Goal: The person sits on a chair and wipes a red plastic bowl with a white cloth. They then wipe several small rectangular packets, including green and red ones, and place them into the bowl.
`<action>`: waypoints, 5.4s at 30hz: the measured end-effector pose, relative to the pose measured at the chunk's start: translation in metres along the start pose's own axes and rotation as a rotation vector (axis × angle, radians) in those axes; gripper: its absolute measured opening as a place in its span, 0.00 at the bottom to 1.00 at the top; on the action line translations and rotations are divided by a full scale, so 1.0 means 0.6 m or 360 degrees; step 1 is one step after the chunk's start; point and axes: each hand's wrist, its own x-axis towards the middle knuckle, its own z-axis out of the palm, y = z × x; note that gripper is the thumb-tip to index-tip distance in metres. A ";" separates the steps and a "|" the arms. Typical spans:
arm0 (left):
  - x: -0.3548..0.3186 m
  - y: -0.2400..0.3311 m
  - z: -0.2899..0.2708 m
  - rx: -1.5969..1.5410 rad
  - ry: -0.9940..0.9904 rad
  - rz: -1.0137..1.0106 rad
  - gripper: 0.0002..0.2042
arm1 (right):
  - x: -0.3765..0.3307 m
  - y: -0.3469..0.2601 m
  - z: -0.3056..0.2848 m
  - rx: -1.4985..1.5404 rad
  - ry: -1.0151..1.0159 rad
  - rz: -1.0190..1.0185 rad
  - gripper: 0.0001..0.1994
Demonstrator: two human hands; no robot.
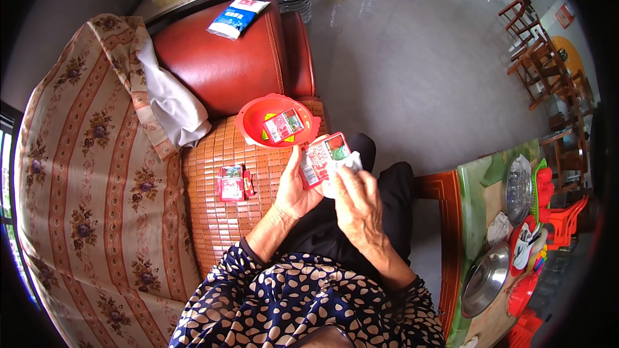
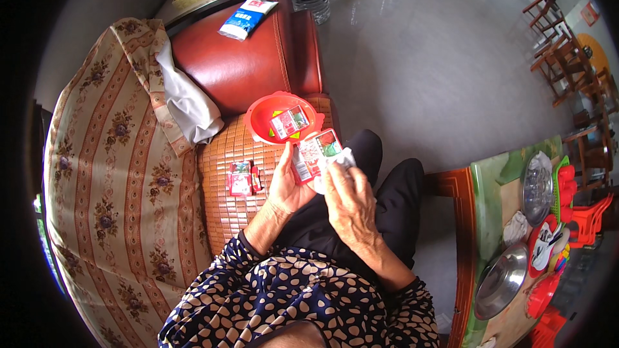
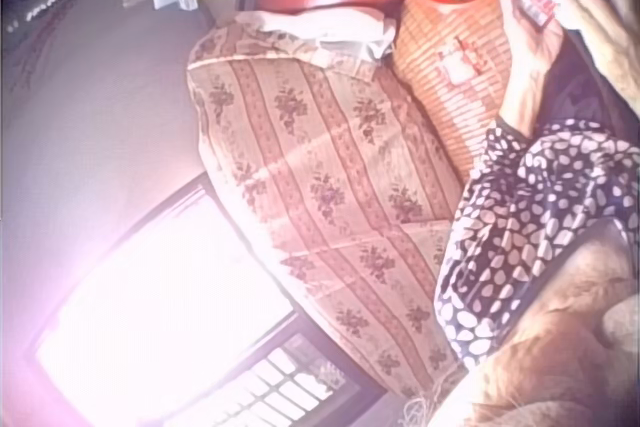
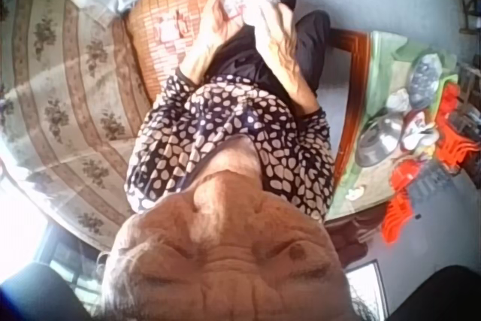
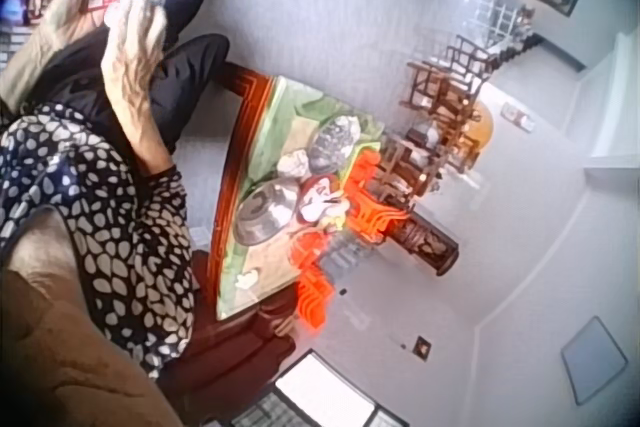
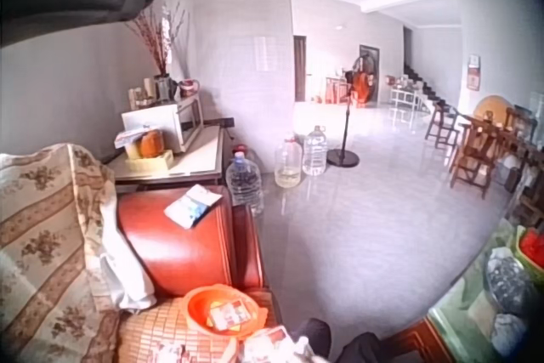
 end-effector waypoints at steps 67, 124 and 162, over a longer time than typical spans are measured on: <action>0.001 0.005 -0.018 0.0120 0.0033 -0.0089 0.27 | 0.027 0.000 0.040 0.0363 -0.0151 -0.0096 0.21; -0.001 0.018 -0.029 0.0323 0.0173 0.0040 0.23 | 0.064 0.029 -0.003 0.0600 -0.0094 -0.0037 0.19; 0.012 0.037 -0.084 0.0599 0.0463 0.0010 0.18 | 0.025 0.014 0.056 0.0926 -0.0632 -0.0132 0.16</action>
